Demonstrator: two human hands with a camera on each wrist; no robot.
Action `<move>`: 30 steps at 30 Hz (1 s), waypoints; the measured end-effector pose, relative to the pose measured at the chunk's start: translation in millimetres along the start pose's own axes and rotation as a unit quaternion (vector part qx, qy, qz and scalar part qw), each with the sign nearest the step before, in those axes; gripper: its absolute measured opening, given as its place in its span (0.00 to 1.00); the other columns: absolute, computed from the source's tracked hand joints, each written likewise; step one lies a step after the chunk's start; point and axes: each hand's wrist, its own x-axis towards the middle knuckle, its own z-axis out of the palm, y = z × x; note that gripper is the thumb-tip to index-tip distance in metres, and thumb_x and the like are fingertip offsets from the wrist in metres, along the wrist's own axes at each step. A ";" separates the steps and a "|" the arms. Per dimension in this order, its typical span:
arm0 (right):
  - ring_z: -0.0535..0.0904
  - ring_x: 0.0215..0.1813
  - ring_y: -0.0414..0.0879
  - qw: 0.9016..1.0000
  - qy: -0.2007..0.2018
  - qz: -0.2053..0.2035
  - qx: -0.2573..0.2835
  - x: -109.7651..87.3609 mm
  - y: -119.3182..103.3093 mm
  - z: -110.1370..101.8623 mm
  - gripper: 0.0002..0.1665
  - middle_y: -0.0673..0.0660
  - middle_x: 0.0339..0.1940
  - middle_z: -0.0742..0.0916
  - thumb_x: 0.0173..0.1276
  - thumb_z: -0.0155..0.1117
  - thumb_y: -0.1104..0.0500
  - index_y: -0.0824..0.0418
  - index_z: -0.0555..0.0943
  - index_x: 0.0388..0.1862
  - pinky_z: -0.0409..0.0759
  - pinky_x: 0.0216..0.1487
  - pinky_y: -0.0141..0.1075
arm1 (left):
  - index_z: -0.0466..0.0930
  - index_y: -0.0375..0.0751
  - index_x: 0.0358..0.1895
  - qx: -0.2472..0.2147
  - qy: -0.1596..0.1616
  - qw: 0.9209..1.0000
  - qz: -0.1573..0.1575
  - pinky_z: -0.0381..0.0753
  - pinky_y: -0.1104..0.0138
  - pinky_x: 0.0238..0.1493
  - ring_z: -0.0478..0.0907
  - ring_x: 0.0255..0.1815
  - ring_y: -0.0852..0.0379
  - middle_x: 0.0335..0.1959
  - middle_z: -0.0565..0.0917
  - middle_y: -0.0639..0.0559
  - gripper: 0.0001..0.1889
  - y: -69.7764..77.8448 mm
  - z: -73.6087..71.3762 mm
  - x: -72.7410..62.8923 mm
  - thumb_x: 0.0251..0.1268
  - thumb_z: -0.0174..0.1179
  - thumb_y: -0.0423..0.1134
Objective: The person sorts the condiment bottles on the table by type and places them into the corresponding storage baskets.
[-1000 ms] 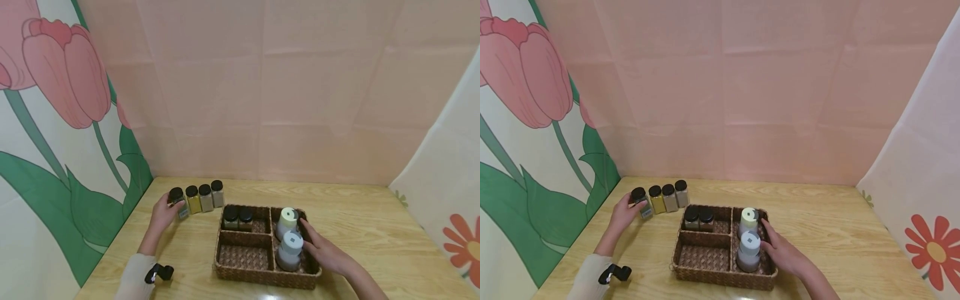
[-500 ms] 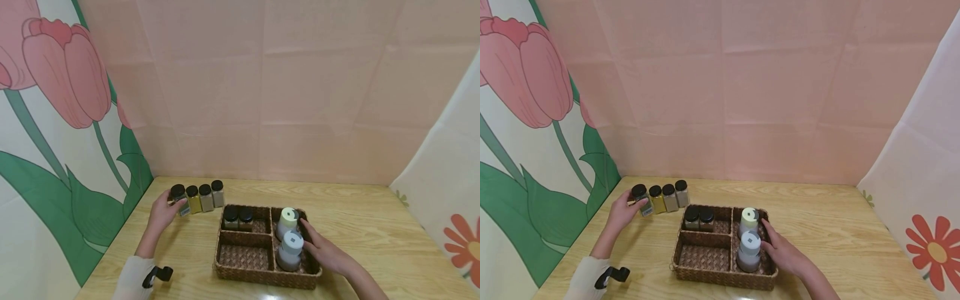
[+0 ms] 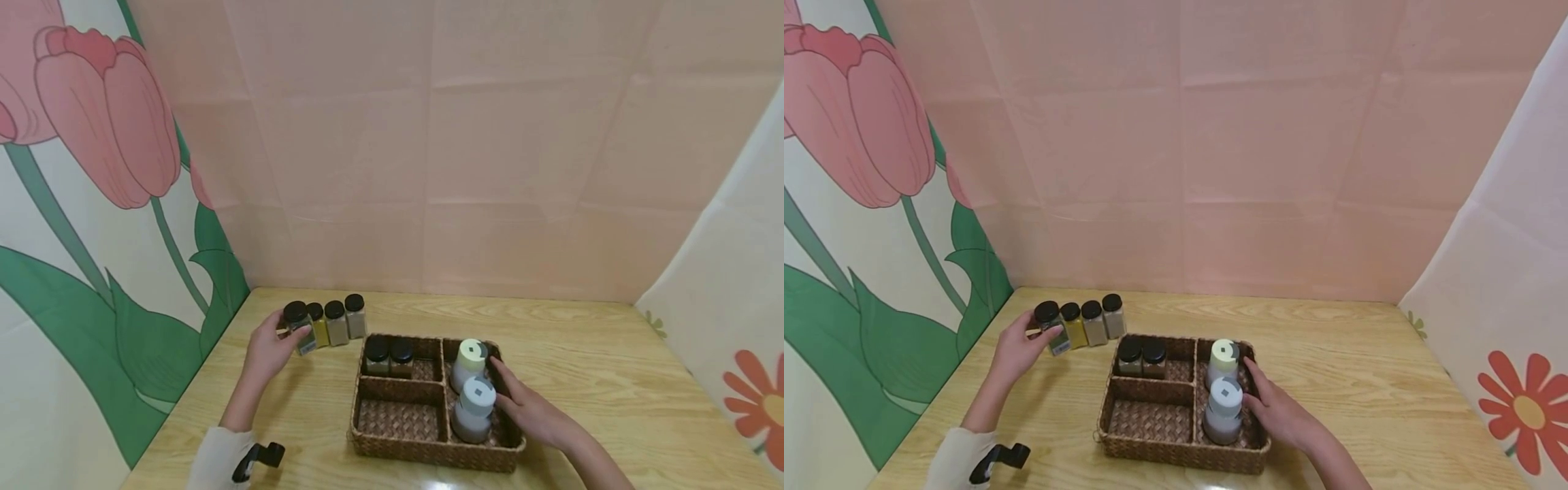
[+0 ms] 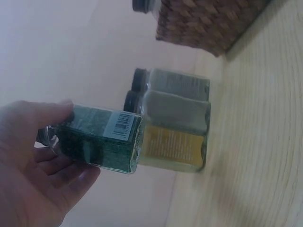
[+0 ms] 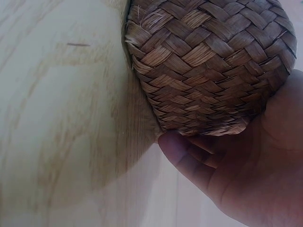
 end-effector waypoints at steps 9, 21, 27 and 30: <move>0.52 0.77 0.75 1.000 -0.003 -0.003 0.005 1.9 3.6 1.1 0.43 0.75 0.81 0.51 0.82 0.51 0.50 0.57 0.43 0.85 0.55 0.73 0.70 | 0.76 0.36 0.65 -0.016 -0.012 1.000 0.004 0.84 0.52 0.56 0.80 0.57 0.43 0.55 0.83 0.39 0.29 15.8 6.2 -6.3 0.66 0.69 0.48; 0.51 0.77 0.75 1.000 -0.002 -0.003 0.006 1.4 4.0 1.1 0.43 0.75 0.81 0.51 0.82 0.51 0.49 0.57 0.43 0.85 0.55 0.73 0.70 | 0.78 0.40 0.63 -0.023 -0.013 0.999 0.027 0.85 0.52 0.55 0.81 0.56 0.45 0.52 0.84 0.43 0.29 28.7 12.7 -10.3 0.64 0.71 0.51; 0.51 0.77 0.75 1.000 -0.005 0.003 0.006 2.0 4.1 1.2 0.43 0.75 0.81 0.51 0.82 0.50 0.49 0.56 0.42 0.85 0.55 0.72 0.70 | 0.78 0.42 0.64 -0.035 -0.023 0.999 0.027 0.85 0.53 0.55 0.81 0.56 0.46 0.53 0.84 0.45 0.30 36.2 15.0 -9.9 0.63 0.70 0.54; 0.52 0.77 0.76 1.000 -0.006 0.004 0.004 1.8 3.3 0.5 0.43 0.74 0.81 0.51 0.82 0.50 0.49 0.56 0.42 0.85 0.56 0.72 0.70 | 0.78 0.44 0.64 -0.040 -0.027 0.998 0.035 0.85 0.54 0.55 0.81 0.56 0.47 0.53 0.84 0.46 0.30 42.6 16.9 -9.6 0.63 0.70 0.55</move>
